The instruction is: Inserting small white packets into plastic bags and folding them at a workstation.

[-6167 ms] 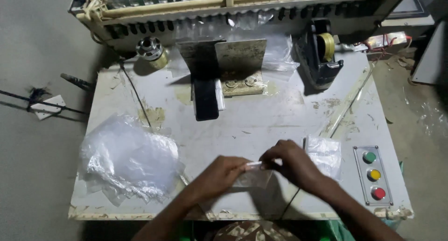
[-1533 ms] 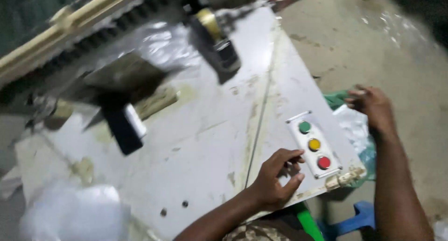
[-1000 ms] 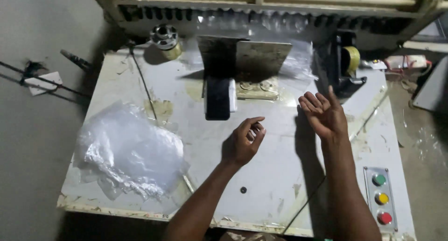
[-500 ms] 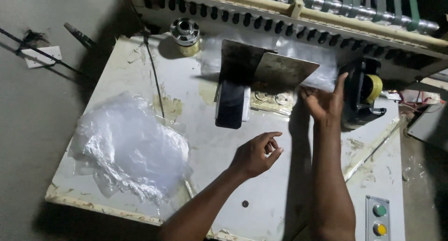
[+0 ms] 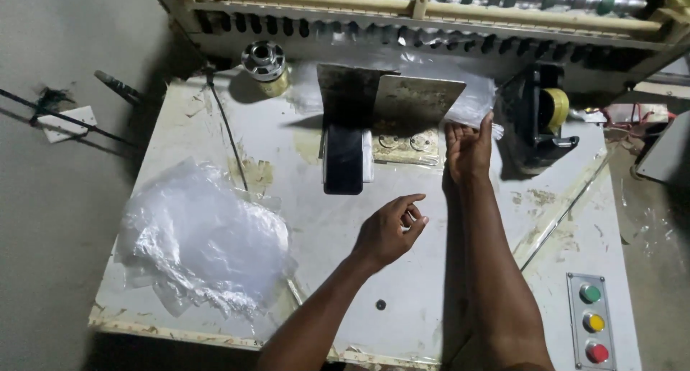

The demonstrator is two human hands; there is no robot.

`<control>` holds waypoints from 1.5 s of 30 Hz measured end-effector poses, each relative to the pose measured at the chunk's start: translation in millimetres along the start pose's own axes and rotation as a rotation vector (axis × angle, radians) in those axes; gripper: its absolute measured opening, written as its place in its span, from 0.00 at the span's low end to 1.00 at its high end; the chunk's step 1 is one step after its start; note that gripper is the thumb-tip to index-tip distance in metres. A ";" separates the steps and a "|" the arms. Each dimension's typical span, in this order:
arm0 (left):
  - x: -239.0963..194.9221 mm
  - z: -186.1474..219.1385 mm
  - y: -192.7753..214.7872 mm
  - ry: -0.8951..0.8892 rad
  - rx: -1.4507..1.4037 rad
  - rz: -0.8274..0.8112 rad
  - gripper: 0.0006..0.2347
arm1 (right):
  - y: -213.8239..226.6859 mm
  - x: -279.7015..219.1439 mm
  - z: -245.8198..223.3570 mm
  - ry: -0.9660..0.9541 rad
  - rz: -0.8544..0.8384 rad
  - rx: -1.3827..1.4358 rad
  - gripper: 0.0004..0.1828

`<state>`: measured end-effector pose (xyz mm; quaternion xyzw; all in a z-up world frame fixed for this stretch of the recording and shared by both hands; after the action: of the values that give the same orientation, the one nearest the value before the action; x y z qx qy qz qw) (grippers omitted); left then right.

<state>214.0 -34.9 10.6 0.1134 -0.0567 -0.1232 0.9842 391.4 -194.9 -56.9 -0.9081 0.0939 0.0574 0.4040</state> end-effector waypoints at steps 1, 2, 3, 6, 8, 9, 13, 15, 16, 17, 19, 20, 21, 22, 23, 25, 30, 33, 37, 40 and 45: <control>1.2 1.6 0.7 -0.012 0.000 0.002 0.17 | -2.6 0.2 -1.5 0.002 0.002 0.001 0.63; 2.4 3.2 1.7 -0.023 0.000 0.004 0.17 | -5.3 0.4 -3.0 0.004 0.003 0.003 0.64; 2.5 4.0 1.3 -0.025 0.005 0.002 0.17 | -2.7 2.1 -1.9 0.006 0.003 0.008 0.64; 1.7 2.3 0.6 -0.009 -0.006 -0.004 0.17 | 0.6 2.4 1.0 -0.004 -0.001 -0.003 0.63; 1.8 5.6 0.3 -0.053 -0.003 0.004 0.16 | -3.4 -2.7 -5.9 0.010 -0.007 0.012 0.65; 1.8 4.7 -0.8 -0.052 -0.003 0.002 0.16 | -3.0 -2.5 -5.2 0.010 -0.005 0.014 0.65; 1.9 2.3 -1.8 -0.058 0.001 0.010 0.16 | -2.0 -0.7 -4.8 0.024 -0.003 0.005 0.65; 2.1 0.0 -2.8 -0.060 -0.006 0.012 0.16 | 1.8 2.5 -4.3 0.027 -0.002 0.002 0.66; 1.9 -1.4 -3.0 -0.063 0.001 0.017 0.16 | 4.6 4.8 -2.9 0.024 -0.009 0.015 0.64; 2.3 -2.7 -3.1 -0.069 0.009 0.022 0.16 | 7.2 7.5 -2.1 0.023 -0.017 0.030 0.63; 1.7 2.1 -2.2 -0.076 0.009 0.016 0.16 | 14.9 12.8 0.6 0.027 -0.022 0.030 0.61; 1.3 5.0 -1.7 -0.084 0.009 0.014 0.16 | 18.1 15.4 2.0 0.030 -0.030 0.028 0.59; 1.1 5.0 -2.6 -0.083 0.008 0.011 0.16 | 20.5 15.7 2.4 0.030 -0.026 0.029 0.59; 0.9 4.7 -2.8 -0.077 0.009 0.013 0.16 | 22.2 15.9 3.0 0.028 -0.029 0.034 0.60; 2.6 4.5 -1.6 -0.075 0.012 0.018 0.16 | 21.5 18.4 3.4 0.028 -0.037 0.040 0.60; 2.8 4.7 -1.7 -0.077 0.012 0.015 0.16 | 25.4 22.2 4.8 0.032 -0.041 0.040 0.60; 3.2 3.0 -2.5 -0.069 -0.007 0.027 0.16 | 36.1 33.6 8.8 0.041 -0.055 0.050 0.60; 1.3 1.1 -1.7 -0.021 -0.029 0.023 0.17 | 31.9 26.4 8.8 0.015 -0.027 0.042 0.62; -0.1 4.9 1.1 0.004 -0.067 0.017 0.17 | 35.2 28.5 10.0 0.016 -0.021 0.058 0.62; -2.7 7.9 2.3 0.022 -0.087 0.012 0.17 | 31.0 24.7 7.7 0.000 -0.013 0.080 0.62; -5.4 6.4 3.3 0.064 -0.114 0.005 0.19 | 23.5 24.2 3.9 -0.085 -0.072 0.126 0.59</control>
<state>208.7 -31.8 17.1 0.0610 -0.0184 -0.1203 0.9907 409.9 -210.4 -80.8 -0.8804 0.0475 0.0752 0.4658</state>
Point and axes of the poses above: each hand's wrist, its own x-axis towards the middle knuckle, its own y-axis out of the back of the hand, z = x × y, the point moved 10 cm from there along x, towards the middle knuckle, and after that the axes turned 11 degrees about -x, right-handed, at the moved point
